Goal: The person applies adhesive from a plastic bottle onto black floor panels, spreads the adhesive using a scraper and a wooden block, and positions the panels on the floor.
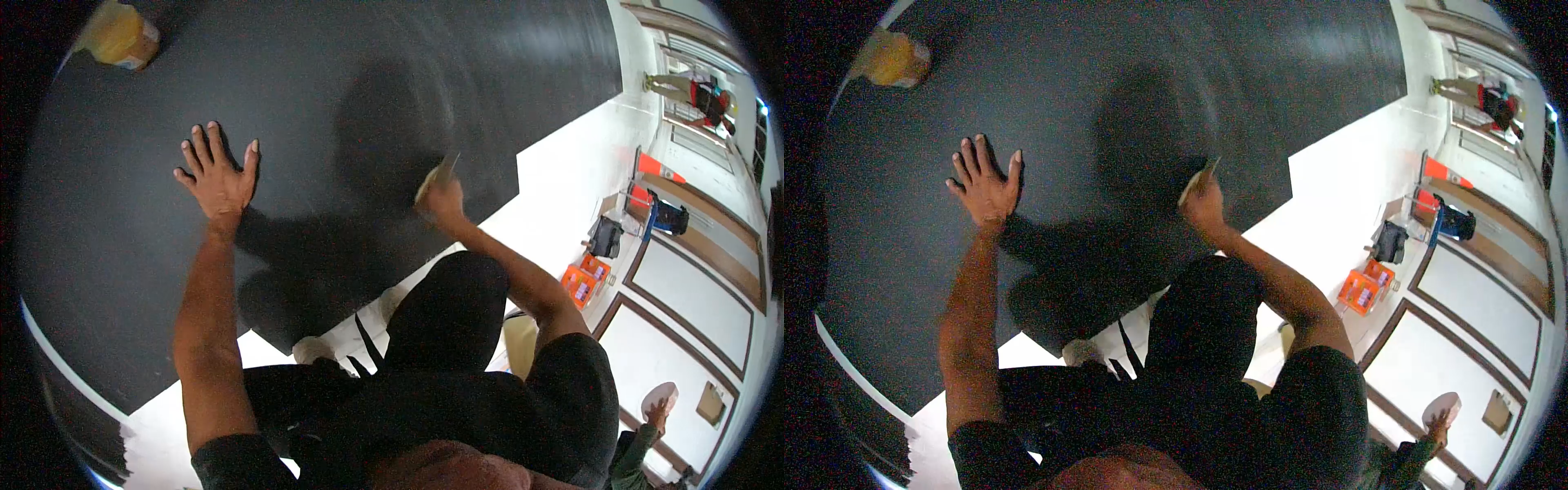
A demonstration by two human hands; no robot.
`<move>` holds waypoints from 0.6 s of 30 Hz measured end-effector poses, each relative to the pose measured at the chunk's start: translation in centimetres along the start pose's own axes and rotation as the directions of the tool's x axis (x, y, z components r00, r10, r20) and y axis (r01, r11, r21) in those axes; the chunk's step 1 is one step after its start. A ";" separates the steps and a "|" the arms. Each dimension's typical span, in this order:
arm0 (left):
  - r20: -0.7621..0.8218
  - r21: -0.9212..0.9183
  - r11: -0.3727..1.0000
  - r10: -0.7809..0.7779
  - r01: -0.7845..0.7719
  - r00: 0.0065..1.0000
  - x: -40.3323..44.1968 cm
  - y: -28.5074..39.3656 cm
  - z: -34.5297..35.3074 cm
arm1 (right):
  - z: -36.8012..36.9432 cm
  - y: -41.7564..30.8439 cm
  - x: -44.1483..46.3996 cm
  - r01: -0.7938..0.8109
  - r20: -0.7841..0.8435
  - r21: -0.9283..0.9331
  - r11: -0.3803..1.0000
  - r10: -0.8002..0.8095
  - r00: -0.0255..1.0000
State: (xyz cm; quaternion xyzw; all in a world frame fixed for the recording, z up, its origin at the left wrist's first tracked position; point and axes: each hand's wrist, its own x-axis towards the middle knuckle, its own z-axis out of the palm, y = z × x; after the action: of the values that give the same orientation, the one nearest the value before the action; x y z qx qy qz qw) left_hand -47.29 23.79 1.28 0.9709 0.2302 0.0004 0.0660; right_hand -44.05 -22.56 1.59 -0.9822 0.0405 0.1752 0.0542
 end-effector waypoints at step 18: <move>-0.103 -0.047 0.999 0.017 -0.022 0.995 0.0 -0.1 0.8 | -12.3 -15.0 20.0 0.731 0.369 -0.219 0.646 -0.638 0.675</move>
State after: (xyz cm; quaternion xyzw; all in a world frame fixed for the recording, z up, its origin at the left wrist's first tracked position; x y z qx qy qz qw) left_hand -47.33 23.72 0.44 0.9700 0.2235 0.0566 0.0774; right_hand -19.70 -10.42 7.49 -0.8842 -0.3762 0.2719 -0.0533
